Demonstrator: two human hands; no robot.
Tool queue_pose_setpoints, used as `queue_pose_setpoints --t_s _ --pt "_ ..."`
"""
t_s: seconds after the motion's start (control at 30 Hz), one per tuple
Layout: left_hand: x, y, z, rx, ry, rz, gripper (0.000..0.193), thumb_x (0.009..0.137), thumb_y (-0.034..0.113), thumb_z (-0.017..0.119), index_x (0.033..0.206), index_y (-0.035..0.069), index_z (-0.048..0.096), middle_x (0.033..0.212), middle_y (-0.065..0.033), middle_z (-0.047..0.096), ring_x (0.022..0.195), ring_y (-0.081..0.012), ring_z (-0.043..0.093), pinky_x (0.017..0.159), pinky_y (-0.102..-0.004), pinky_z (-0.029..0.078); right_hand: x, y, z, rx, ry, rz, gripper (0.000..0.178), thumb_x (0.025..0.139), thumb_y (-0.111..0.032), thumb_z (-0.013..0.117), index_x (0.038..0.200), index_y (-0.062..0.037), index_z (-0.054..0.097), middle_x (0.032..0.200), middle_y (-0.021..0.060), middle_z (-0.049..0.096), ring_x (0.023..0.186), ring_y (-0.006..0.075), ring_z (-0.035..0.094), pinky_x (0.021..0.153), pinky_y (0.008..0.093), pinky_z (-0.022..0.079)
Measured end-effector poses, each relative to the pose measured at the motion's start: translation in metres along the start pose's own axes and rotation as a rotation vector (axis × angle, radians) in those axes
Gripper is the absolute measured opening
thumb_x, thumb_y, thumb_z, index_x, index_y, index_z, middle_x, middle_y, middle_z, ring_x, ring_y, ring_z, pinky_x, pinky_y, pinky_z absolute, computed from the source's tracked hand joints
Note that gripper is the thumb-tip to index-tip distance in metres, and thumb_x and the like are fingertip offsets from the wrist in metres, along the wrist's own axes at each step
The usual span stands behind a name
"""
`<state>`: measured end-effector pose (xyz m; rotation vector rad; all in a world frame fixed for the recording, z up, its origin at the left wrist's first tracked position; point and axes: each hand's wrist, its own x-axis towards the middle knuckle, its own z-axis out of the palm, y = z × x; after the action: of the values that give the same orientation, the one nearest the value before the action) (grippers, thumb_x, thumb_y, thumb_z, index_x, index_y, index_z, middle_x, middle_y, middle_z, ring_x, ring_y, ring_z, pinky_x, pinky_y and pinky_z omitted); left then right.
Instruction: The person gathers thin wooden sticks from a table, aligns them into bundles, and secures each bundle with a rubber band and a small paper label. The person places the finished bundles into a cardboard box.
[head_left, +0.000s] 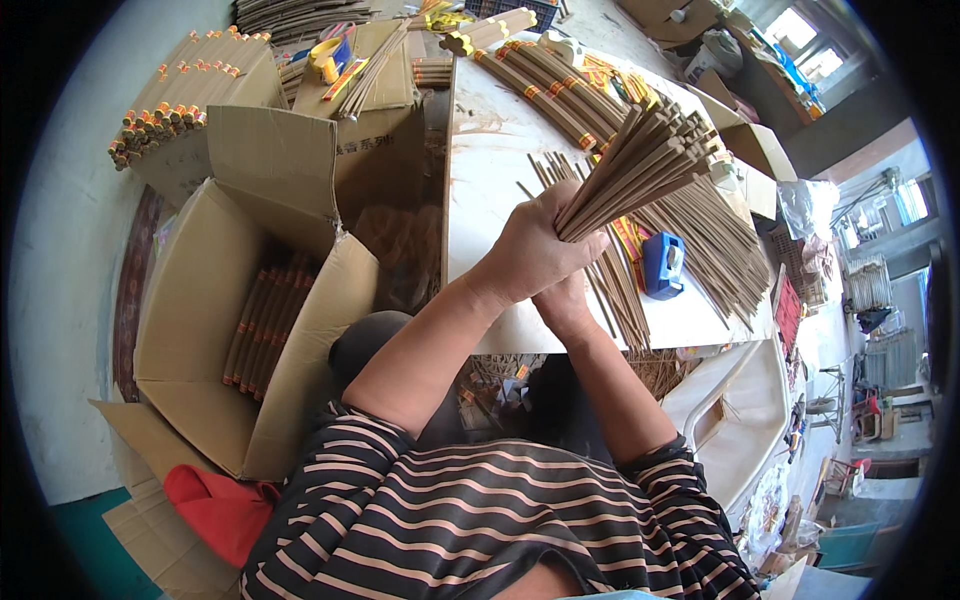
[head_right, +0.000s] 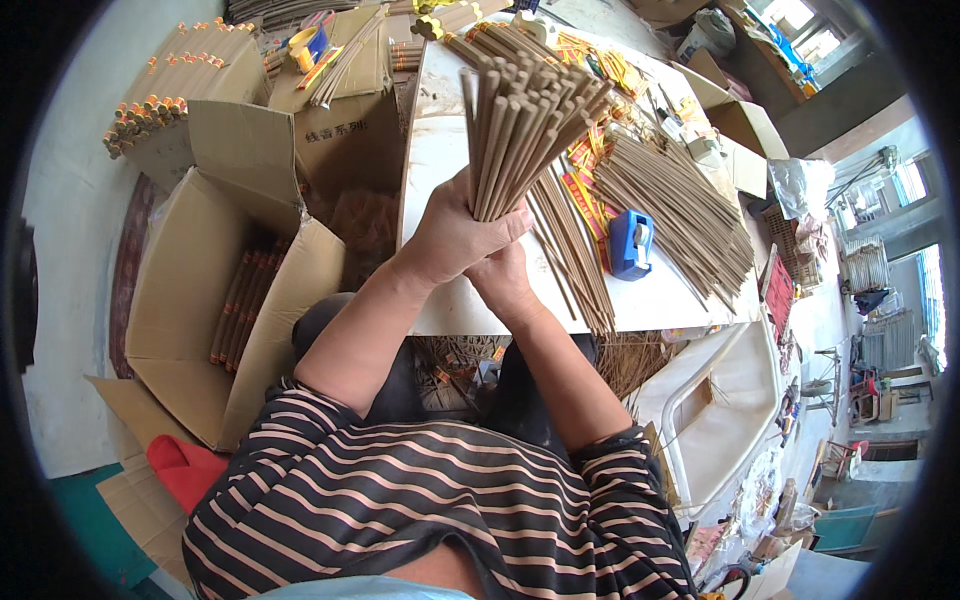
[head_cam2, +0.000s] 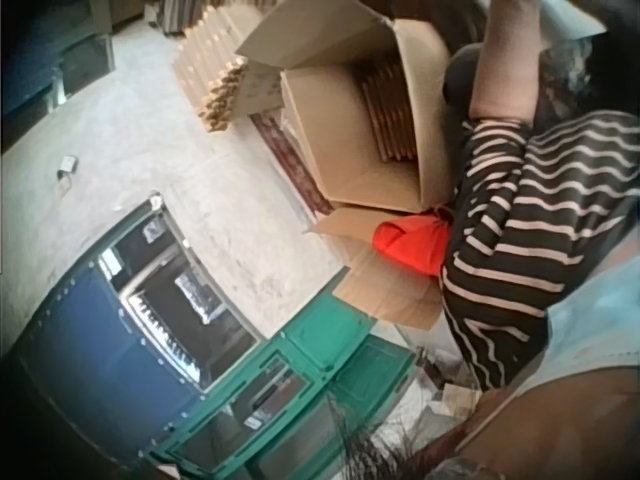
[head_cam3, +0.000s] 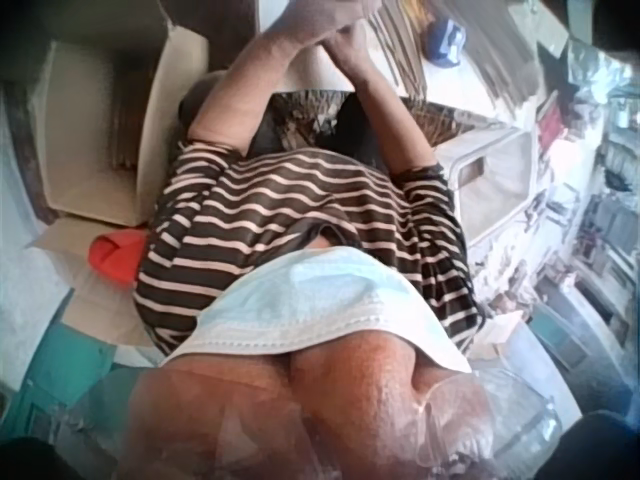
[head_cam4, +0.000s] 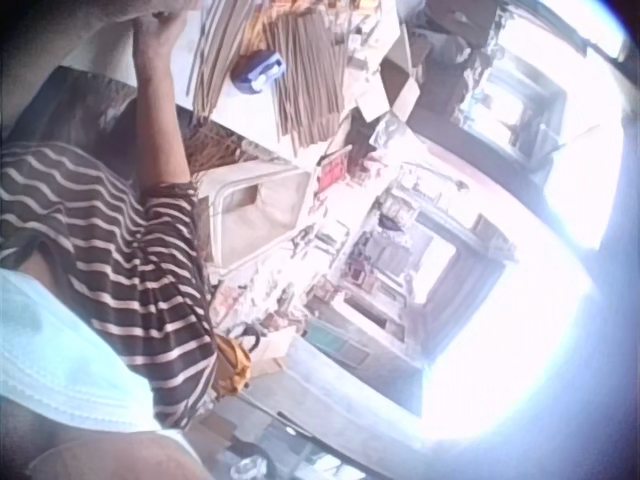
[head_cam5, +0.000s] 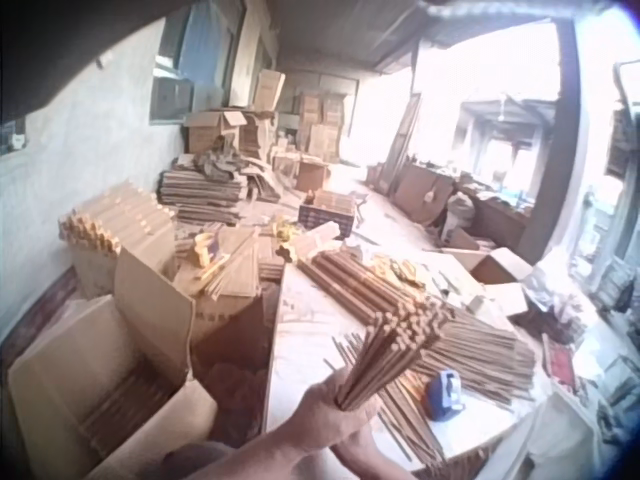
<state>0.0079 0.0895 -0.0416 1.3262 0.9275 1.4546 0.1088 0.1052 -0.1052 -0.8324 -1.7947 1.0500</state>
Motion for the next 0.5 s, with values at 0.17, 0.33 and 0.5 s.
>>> queue_pose_setpoints --t_s 0.17,0.33,0.5 --pt "-0.002 0.003 0.0 0.023 0.037 0.071 0.02 0.076 0.004 0.066 0.095 0.002 0.06 0.085 -0.0014 0.062 0.08 -0.0086 0.055 0.073 -0.0256 0.046 -0.001 -0.002 0.003 0.012 -0.005 0.032 0.037 0.081 -0.008 0.063 0.113 -0.0001 0.046 0.106 0.0117 0.05 0.1 0.0213 0.05 0.084 0.0337 0.043" --pt "0.004 -0.011 -0.001 -0.042 0.117 0.103 0.011 0.078 0.005 0.066 0.087 0.001 0.059 0.08 -0.0017 0.06 0.075 -0.0074 0.054 0.067 -0.0237 0.046 -0.001 0.011 0.001 0.083 -0.063 0.186 0.036 0.079 -0.006 0.064 0.112 0.0006 0.05 0.099 0.008 0.058 0.094 0.0173 0.055 0.084 0.0302 0.044" --pt "0.008 -0.003 -0.026 -0.422 0.131 0.016 0.012 0.08 0.009 0.065 0.086 0.003 0.056 0.071 -0.0023 0.057 0.061 -0.0116 0.056 0.058 -0.0263 0.047 0.0 -0.013 -0.008 0.202 -0.248 0.436 0.026 0.078 -0.009 0.066 0.099 -0.0032 0.052 0.08 0.0007 0.056 0.069 0.0068 0.052 0.064 0.023 0.044"
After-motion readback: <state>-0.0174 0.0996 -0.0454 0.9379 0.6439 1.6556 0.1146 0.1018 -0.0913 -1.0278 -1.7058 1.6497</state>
